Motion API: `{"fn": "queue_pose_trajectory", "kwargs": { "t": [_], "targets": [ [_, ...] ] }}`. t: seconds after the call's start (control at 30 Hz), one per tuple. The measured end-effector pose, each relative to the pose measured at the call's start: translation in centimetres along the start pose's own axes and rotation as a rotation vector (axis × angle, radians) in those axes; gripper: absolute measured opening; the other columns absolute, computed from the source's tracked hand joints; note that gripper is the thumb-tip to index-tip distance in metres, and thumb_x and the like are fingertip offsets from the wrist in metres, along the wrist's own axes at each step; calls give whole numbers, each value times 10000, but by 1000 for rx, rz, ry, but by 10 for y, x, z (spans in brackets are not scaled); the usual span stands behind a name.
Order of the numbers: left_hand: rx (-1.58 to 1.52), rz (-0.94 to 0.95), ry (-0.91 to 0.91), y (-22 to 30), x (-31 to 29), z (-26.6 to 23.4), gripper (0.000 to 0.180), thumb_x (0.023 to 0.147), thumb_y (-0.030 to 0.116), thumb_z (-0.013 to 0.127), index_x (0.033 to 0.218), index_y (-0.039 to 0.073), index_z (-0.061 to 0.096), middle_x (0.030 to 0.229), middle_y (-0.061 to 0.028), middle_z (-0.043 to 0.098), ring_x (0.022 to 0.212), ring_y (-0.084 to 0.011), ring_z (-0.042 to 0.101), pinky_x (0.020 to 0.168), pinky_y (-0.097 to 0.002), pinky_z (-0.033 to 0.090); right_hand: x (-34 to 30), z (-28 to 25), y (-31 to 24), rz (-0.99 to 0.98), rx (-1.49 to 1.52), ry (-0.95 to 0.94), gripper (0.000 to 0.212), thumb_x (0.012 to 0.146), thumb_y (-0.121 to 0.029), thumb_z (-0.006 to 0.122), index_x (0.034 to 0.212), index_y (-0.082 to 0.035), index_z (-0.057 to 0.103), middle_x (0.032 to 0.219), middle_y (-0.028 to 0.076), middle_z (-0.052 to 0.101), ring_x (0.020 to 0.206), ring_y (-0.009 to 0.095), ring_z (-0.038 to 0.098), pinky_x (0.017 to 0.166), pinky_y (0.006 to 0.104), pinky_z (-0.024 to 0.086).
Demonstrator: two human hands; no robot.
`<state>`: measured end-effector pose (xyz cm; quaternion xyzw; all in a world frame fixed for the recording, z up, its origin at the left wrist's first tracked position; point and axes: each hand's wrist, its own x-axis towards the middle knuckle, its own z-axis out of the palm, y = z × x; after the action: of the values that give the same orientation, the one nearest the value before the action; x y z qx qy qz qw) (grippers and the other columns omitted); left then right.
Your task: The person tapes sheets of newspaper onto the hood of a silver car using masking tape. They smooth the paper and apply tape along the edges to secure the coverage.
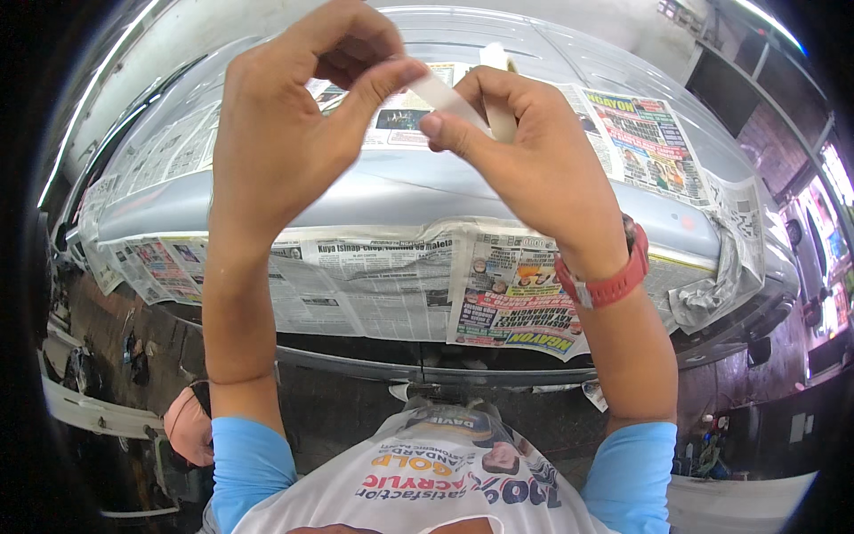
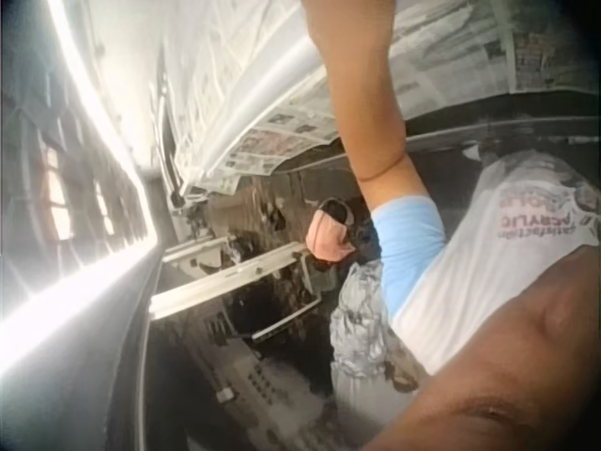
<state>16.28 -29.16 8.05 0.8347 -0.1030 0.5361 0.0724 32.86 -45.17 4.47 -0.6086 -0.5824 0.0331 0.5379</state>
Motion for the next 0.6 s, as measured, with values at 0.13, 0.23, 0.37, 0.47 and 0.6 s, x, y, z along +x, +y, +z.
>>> {"fn": "queue_pose_trajectory", "kwargs": {
  "t": [0.13,0.23,0.37,0.47,0.6],
  "targets": [
    [-50,-387,28,-17,-13,0,126,991,113,851,1062,43,774,774,-71,782,696,-124,734,688,-286,580,17,-16,13,108,-48,10,351,1001,-383,843,985,-34,814,840,30,782,800,120,675,746,289,513],
    [-80,-517,-54,-35,-22,24,182,979,168,846,1087,31,794,774,-87,800,717,-153,769,690,-318,589,38,-34,27,136,-191,77,354,986,-387,821,984,-34,850,832,62,800,823,149,709,795,324,552],
    [132,-479,-283,-69,-39,90,218,931,198,806,1089,50,837,830,-124,825,750,-289,797,771,-419,626,83,-53,90,-33,-602,36,399,908,-428,848,995,-39,867,916,125,810,881,249,753,803,379,571],
    [286,-492,-376,-82,-43,109,208,890,188,786,1053,93,874,840,-131,827,818,-334,806,826,-450,643,126,-25,132,-71,-817,60,399,813,-436,876,1039,-107,888,1028,168,839,1014,349,795,935,456,623],
    [235,-517,-501,-86,-30,130,154,823,152,766,922,128,881,876,-185,821,876,-391,809,835,-499,648,143,-7,152,-10,-950,-75,336,788,-347,911,1065,-157,892,1083,171,846,1016,352,819,902,475,655]
  ]
}}
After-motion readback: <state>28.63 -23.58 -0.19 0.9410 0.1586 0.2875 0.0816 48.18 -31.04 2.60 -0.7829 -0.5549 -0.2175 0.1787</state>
